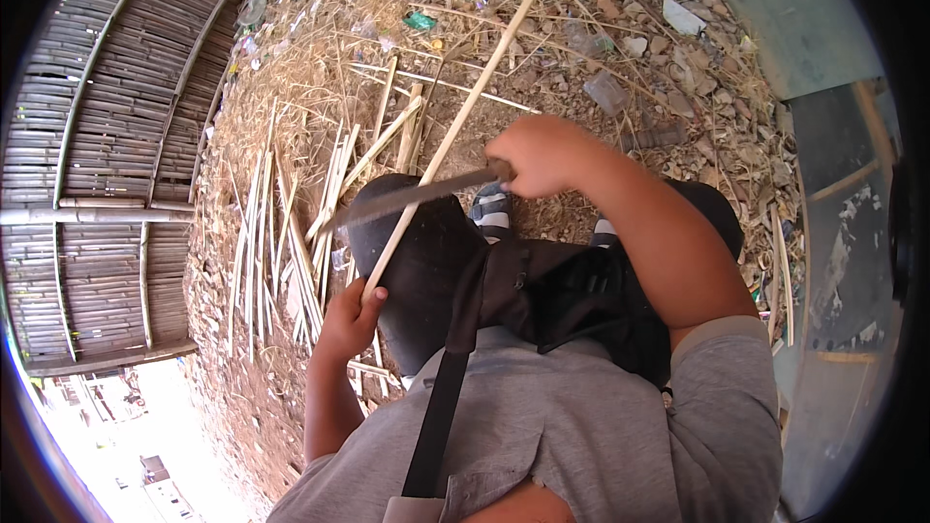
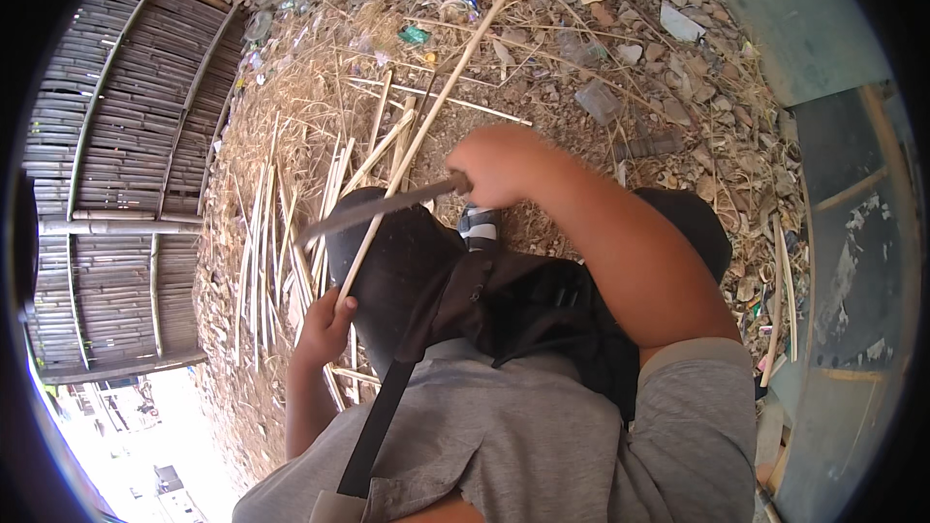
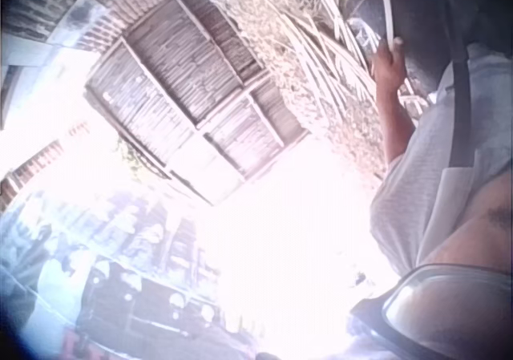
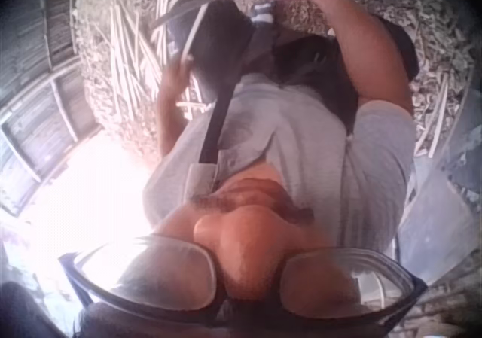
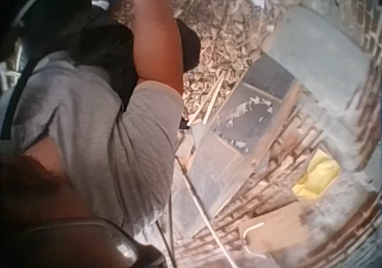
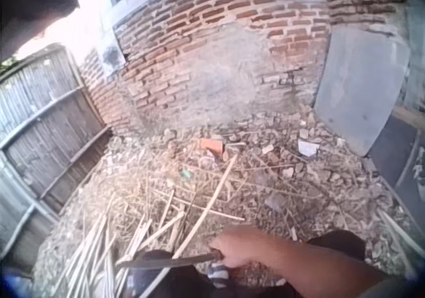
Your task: The person scrapes a bamboo slat with a blade, removing outer layers while holding the slat steady on their lap.
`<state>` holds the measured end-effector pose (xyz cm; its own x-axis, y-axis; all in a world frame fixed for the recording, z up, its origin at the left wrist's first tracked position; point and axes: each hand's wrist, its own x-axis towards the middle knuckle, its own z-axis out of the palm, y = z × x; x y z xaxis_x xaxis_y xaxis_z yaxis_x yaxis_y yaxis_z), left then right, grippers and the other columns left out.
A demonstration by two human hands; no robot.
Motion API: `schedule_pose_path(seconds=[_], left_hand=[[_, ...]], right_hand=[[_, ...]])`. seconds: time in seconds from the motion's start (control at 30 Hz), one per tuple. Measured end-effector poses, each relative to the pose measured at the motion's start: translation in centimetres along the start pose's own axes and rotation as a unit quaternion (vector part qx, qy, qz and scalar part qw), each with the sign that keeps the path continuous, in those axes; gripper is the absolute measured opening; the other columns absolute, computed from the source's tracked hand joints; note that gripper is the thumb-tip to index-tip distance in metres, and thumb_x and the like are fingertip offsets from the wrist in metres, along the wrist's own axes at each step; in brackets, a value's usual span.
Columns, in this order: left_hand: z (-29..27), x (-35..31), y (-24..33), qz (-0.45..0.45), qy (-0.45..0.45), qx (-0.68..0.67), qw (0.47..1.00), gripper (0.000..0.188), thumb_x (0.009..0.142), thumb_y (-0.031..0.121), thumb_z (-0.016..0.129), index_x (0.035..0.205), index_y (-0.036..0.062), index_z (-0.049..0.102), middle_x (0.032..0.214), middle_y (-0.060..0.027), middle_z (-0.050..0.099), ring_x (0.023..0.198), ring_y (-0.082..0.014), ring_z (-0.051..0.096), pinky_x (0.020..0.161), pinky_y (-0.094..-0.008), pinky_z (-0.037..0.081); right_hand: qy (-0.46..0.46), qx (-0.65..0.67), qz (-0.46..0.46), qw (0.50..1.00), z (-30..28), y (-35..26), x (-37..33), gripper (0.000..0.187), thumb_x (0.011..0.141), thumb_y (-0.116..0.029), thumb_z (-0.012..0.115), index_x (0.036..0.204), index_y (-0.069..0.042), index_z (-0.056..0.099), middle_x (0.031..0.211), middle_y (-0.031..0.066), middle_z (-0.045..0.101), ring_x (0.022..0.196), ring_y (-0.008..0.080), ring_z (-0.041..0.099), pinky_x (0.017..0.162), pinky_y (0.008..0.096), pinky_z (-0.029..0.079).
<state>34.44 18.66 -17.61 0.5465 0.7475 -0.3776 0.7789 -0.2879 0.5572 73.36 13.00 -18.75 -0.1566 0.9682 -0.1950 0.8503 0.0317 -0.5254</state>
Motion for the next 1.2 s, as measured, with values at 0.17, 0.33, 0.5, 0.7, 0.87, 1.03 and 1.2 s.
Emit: schedule_pose_path(seconds=[0.17, 0.33, 0.5, 0.7, 0.87, 1.03, 1.2], left_hand=[[0.1, -0.1, 1.3, 0.011, 0.024, 0.011, 1.0, 0.046, 0.103, 0.042, 0.057, 0.089, -0.0017, 0.058, 0.066, -0.0154, 0.057, 0.06, -0.0221, 0.054, 0.057, -0.0399, 0.042], [-0.1, -0.1, 1.8, -0.009, 0.002, 0.017, 1.0, 0.039, 0.105, 0.034, 0.056, 0.087, -0.0006, 0.055, 0.065, -0.0077, 0.051, 0.063, -0.0134, 0.045, 0.058, -0.0348, 0.039], [0.3, -0.3, 0.2, 0.014, 0.01, -0.024, 1.0, 0.039, 0.105, 0.034, 0.056, 0.089, -0.0015, 0.056, 0.066, -0.0075, 0.052, 0.063, -0.0131, 0.046, 0.058, -0.034, 0.04], [0.0, -0.2, 2.0, -0.016, 0.01, 0.006, 1.0, 0.039, 0.105, 0.035, 0.056, 0.09, -0.0014, 0.058, 0.065, -0.0081, 0.053, 0.064, -0.0147, 0.048, 0.059, -0.0368, 0.041], [0.0, -0.2, 1.2, -0.005, 0.012, 0.01, 1.0, 0.04, 0.105, 0.035, 0.057, 0.089, -0.0014, 0.058, 0.064, -0.0098, 0.052, 0.062, -0.0158, 0.049, 0.058, -0.0373, 0.041], [0.1, 0.2, 0.6, 0.003, 0.007, -0.028, 1.0, 0.044, 0.104, 0.04, 0.058, 0.093, -0.0025, 0.06, 0.065, -0.0132, 0.056, 0.061, -0.0188, 0.052, 0.059, -0.039, 0.042], [-0.2, -0.1, 1.4, -0.026, -0.013, -0.025, 0.999, 0.038, 0.106, 0.035, 0.055, 0.091, -0.0004, 0.058, 0.068, -0.0014, 0.049, 0.067, -0.0097, 0.044, 0.06, -0.0325, 0.039]], right_hand=[[0.108, 0.131, 0.148, 0.974, -0.2, 7.2, 0.5, 0.029, 0.078, -0.022, 0.072, 0.102, -0.006, 0.073, 0.094, 0.0175, 0.073, 0.09, 0.0331, 0.071, 0.08, 0.0453, 0.056], [0.062, 0.121, 0.101, 0.986, 1.1, 2.3, 0.6, 0.029, 0.077, -0.021, 0.072, 0.102, -0.007, 0.073, 0.095, 0.0162, 0.073, 0.091, 0.0334, 0.071, 0.081, 0.0453, 0.056], [0.024, 0.019, 0.038, 0.999, 0.3, 0.8, -0.6, 0.024, 0.079, -0.024, 0.074, 0.097, -0.008, 0.071, 0.084, 0.0145, 0.071, 0.082, 0.035, 0.07, 0.073, 0.0482, 0.053], [0.113, 0.086, 0.17, 0.975, -0.3, 6.0, 0.0, 0.029, 0.078, -0.023, 0.075, 0.1, -0.005, 0.071, 0.085, 0.018, 0.07, 0.082, 0.0367, 0.069, 0.073, 0.0456, 0.053], [0.058, 0.034, 0.053, 0.996, 0.2, 0.5, -0.3, 0.024, 0.077, -0.023, 0.075, 0.093, -0.006, 0.069, 0.084, 0.017, 0.07, 0.084, 0.0356, 0.07, 0.073, 0.0475, 0.053], [0.082, 0.171, 0.139, 0.972, -0.1, 6.7, 0.5, 0.043, 0.075, -0.027, 0.077, 0.109, -0.002, 0.07, 0.098, 0.019, 0.073, 0.087, 0.0359, 0.07, 0.079, 0.0451, 0.054], [0.109, 0.157, 0.136, 0.972, 1.1, 6.3, 0.7, 0.048, 0.076, -0.026, 0.077, 0.115, 0.001, 0.068, 0.101, 0.0201, 0.073, 0.088, 0.0353, 0.07, 0.081, 0.0439, 0.054]])
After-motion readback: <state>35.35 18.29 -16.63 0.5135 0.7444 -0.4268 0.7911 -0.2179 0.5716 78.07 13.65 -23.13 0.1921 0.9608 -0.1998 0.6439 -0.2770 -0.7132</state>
